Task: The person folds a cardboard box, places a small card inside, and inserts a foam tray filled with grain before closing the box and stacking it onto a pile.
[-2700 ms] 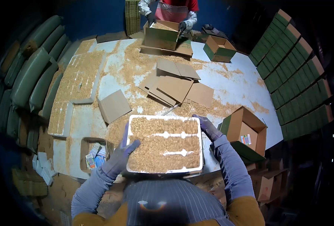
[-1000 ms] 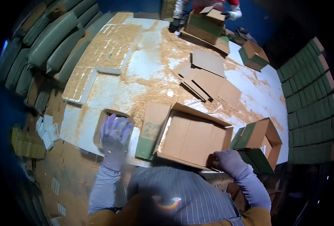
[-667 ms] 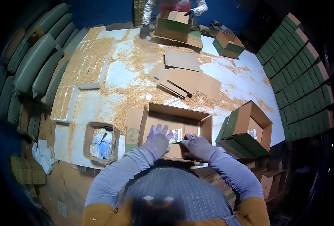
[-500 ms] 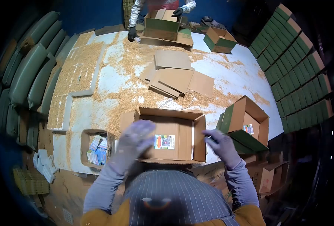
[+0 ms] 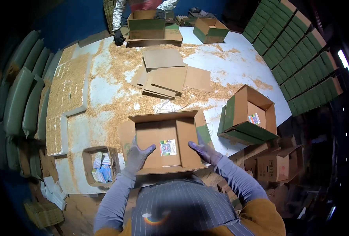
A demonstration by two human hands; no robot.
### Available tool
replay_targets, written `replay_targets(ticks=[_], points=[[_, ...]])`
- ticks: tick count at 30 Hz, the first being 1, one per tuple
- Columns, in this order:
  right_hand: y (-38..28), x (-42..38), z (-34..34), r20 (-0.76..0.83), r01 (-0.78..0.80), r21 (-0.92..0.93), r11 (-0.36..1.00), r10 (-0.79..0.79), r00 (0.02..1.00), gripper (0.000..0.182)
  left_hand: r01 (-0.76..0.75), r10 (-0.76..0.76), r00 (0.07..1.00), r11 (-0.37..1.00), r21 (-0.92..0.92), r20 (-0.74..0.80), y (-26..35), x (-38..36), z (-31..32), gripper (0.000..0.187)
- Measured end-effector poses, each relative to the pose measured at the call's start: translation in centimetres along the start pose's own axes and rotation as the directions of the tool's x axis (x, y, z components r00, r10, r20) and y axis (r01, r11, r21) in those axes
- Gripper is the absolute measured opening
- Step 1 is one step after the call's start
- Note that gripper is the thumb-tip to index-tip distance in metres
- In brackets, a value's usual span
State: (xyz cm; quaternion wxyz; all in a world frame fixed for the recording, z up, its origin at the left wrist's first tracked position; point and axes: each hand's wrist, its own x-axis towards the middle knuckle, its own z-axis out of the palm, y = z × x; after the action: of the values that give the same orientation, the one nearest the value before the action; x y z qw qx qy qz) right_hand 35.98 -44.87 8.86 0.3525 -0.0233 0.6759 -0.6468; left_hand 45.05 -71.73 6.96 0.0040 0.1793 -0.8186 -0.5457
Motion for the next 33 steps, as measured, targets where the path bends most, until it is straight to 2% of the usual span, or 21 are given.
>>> replay_targets(ticks=[4, 6, 8, 10, 12, 13, 15, 16, 17, 18, 19, 20, 21, 23, 24, 26, 27, 29, 30, 31, 33], points=[[2.8, -2.3, 2.0, -0.166, 0.047, 0.201, 0.978, -0.013, 0.986, 0.084, -0.059, 0.055, 0.997, 0.996, 0.074, 0.057, -0.8, 0.0, -0.4, 0.077], [3.9, -3.2, 1.5, -0.216, 0.071, 0.388, 0.919, 0.016, 0.976, 0.085, -0.105, 0.082, 0.99, 0.972, 0.208, 0.116, -0.2, 0.1, -0.6, 0.082], [5.6, -7.6, -0.7, -0.263, 0.111, 0.416, 0.903, 0.003, 0.965, 0.075, -0.233, 0.196, 0.971, 0.913, 0.336, 0.139, -0.5, 1.0, 1.6, 0.076], [7.6, -13.1, -4.0, -0.319, 0.171, 0.451, 0.876, -0.021, 0.947, 0.07, -0.001, 0.057, 0.909, 0.991, -0.135, 0.413, 3.1, 3.0, 4.2, 0.066], [10.7, -20.2, -6.8, -0.564, 0.262, 0.585, 0.768, 0.153, 0.812, 0.065, -0.132, 0.151, 0.878, 0.989, -0.073, 0.454, 5.7, 5.1, 8.0, 0.059], [11.9, -23.3, -8.0, -0.644, 0.32, 0.632, 0.706, 0.249, 0.723, 0.063, -0.511, 0.476, 0.78, 0.859, -0.025, 0.406, 4.5, 7.2, 10.8, 0.054], [16.6, -29.4, -12.2, -0.83, 0.507, 0.447, 0.737, 0.13, 0.543, 0.064, -0.568, 0.523, 0.719, 0.822, -0.046, 0.457, 7.3, 8.9, 14.8, 0.06], [17.1, -32.6, -13.8, -0.849, 0.521, 0.482, 0.705, 0.23, 0.475, 0.067, -0.576, 0.534, 0.709, 0.815, -0.058, 0.461, 8.6, 10.0, 17.8, 0.06], [19.7, -35.7, -17.6, -0.819, 0.598, 0.541, 0.591, 0.208, 0.535, 0.067, -0.514, 0.515, 0.755, 0.849, -0.122, 0.405, 9.2, 11.5, 21.4, 0.049], [18.0, -37.0, -19.2, -0.848, 0.651, 0.489, 0.581, 0.142, 0.51, 0.066, -0.449, 0.488, 0.799, 0.873, -0.19, 0.351, 10.1, 12.7, 24.0, 0.056], [17.3, -38.5, -22.0, -0.849, 0.666, 0.491, 0.561, 0.139, 0.51, 0.063, -0.733, 0.621, 0.55, 0.679, -0.033, 0.558, 12.4, 13.1, 23.9, 0.056], [20.1, -40.1, -27.0, -0.91, 0.657, 0.299, 0.692, 0.0, 0.414, 0.062, -0.637, 0.505, 0.563, 0.769, -0.045, 0.655, 12.8, 13.9, 26.3, 0.056], [16.3, -39.3, -28.2, -0.927, 0.663, 0.307, 0.683, 0.057, 0.371, 0.059, -0.532, 0.376, 0.562, 0.847, -0.027, 0.736, 13.1, 14.8, 28.8, 0.057], [8.8, -36.3, -30.2, -0.957, 0.601, 0.056, 0.798, -0.128, 0.26, 0.053, -0.038, 0.091, 0.718, 0.995, -0.092, 0.69, 15.5, 13.4, 32.2, 0.09], [6.7, -34.4, -31.4, -0.949, 0.484, -0.155, 0.861, -0.266, 0.169, 0.05, 0.204, -0.055, 0.767, 0.966, -0.161, 0.639, 16.6, 12.7, 34.0, 0.11], [4.0, -32.0, -36.1, -0.945, 0.553, 0.064, 0.831, -0.127, 0.301, 0.046, 0.233, -0.032, 0.78, 0.942, -0.243, 0.625, 14.4, 13.1, 35.9, 0.111], [1.5, -30.1, -36.2, -0.913, 0.458, 0.037, 0.888, -0.156, 0.376, 0.048, 0.229, 0.003, 0.789, 0.926, -0.299, 0.614, 13.5, 13.6, 36.3, 0.11], [-3.0, -25.3, -34.5, -0.792, 0.531, 0.149, 0.834, -0.221, 0.57, 0.056, 0.177, 0.043, 0.784, 0.941, -0.29, 0.619, 14.0, 13.8, 35.8, 0.097], [-4.6, -23.5, -34.3, -0.67, 0.424, 0.232, 0.876, -0.172, 0.723, 0.059, 0.182, 0.031, 0.793, 0.941, -0.285, 0.609, 13.7, 13.9, 35.9, 0.097], [-6.2, -21.3, -32.9, -0.574, 0.349, 0.249, 0.904, -0.153, 0.805, 0.067, 0.025, 0.108, 0.774, 0.979, -0.201, 0.624, 13.2, 14.3, 35.9, 0.082], [-4.7, -15.8, -31.4, -0.553, 0.338, 0.032, 0.941, -0.265, 0.79, 0.065, -0.291, 0.232, 0.703, 0.956, -0.026, 0.672, 11.9, 15.2, 35.4, 0.061]])
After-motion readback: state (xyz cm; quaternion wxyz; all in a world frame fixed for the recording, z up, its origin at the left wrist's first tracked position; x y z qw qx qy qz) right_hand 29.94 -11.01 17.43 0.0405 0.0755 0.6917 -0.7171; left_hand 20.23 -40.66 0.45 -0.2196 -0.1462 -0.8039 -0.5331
